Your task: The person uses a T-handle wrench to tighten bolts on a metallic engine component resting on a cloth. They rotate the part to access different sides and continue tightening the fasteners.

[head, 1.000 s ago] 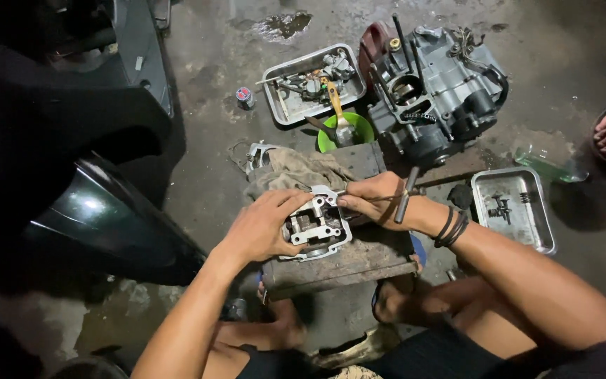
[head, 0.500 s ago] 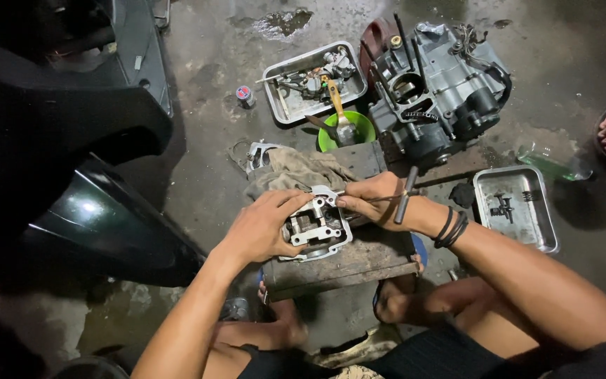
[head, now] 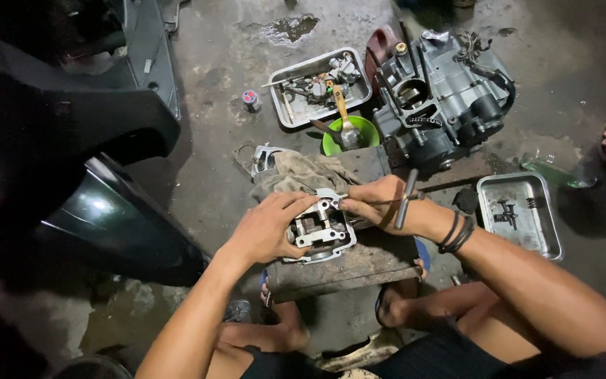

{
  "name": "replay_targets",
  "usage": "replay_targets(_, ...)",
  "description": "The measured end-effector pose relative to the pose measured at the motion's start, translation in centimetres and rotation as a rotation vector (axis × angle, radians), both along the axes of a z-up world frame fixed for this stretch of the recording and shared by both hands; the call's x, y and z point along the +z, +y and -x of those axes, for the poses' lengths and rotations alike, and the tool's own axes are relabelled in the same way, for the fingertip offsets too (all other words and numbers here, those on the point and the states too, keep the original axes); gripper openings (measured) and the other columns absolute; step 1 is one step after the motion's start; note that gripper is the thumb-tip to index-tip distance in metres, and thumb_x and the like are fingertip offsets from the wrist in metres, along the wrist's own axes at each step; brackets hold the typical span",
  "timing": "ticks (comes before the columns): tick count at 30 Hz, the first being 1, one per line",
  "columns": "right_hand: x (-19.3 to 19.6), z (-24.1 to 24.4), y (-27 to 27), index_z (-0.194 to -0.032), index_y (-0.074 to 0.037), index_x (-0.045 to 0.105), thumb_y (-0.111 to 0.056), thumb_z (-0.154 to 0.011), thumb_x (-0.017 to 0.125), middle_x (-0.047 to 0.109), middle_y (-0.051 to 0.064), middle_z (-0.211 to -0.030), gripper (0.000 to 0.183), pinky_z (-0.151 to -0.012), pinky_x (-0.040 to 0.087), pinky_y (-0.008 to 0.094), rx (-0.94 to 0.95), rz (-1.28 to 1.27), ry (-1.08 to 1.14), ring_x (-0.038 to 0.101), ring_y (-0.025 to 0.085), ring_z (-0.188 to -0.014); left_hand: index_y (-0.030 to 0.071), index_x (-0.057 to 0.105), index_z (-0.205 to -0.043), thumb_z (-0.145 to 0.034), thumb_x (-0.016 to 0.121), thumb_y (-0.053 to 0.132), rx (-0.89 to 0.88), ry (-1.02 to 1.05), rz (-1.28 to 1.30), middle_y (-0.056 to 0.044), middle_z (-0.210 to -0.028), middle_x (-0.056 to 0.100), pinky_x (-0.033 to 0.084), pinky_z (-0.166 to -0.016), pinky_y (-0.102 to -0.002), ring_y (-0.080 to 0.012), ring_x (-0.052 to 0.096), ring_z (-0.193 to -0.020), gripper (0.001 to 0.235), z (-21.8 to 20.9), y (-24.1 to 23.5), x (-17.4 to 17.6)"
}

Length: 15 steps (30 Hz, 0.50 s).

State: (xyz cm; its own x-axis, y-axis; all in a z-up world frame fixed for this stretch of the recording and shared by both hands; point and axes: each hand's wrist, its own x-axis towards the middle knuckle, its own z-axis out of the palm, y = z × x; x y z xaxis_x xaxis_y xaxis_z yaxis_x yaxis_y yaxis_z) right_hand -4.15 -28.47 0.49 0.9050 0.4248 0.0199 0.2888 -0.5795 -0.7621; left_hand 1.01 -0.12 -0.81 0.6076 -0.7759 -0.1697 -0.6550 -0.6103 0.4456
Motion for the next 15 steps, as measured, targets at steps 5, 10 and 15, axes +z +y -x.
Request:
replay_targets(5, 2.5, 0.6, 0.5, -0.07, -0.01, 0.056, -0.021, -0.105, 0.055, 0.053, 0.01, -0.051, 0.037, -0.052, 0.05, 0.037, 0.018, 0.044, 0.057, 0.054, 0.028, -0.045, 0.031, 0.05, -0.141, -0.062, 0.082, 0.051, -0.002, -0.004, 0.001, 0.005, -0.137, 0.058, 0.061, -0.091, -0.052, -0.0286, 0.056, -0.129, 0.088, 0.3, 0.0, 0.3)
replay_targets(10, 2.6, 0.7, 0.9, -0.073, -0.009, 0.057, -0.023, -0.107, 0.054, 0.053, 0.012, -0.052, 0.036, -0.053, 0.05, 0.039, 0.019, 0.069, 0.036, 0.056, 0.029, -0.047, 0.031, 0.051, -0.14, -0.06, 0.082, 0.052, -0.002, -0.026, 0.007, 0.005, -0.137, 0.059, 0.061, -0.091, -0.051, -0.0278, 0.056, -0.129, 0.089, 0.3, 0.1, 0.2)
replay_targets(15, 3.6, 0.7, 1.2, -0.067, -0.011, 0.051, -0.024, -0.106, 0.055, 0.048, 0.005, -0.05, 0.041, -0.053, 0.048, 0.033, 0.02, 0.116, 0.048, 0.051, 0.023, -0.046, 0.031, 0.05, -0.143, -0.065, 0.082, 0.049, -0.004, -0.029, 0.004, 0.005, -0.138, 0.058, 0.062, -0.09, -0.05, -0.0288, 0.057, -0.128, 0.087, 0.4, 0.1, 0.0)
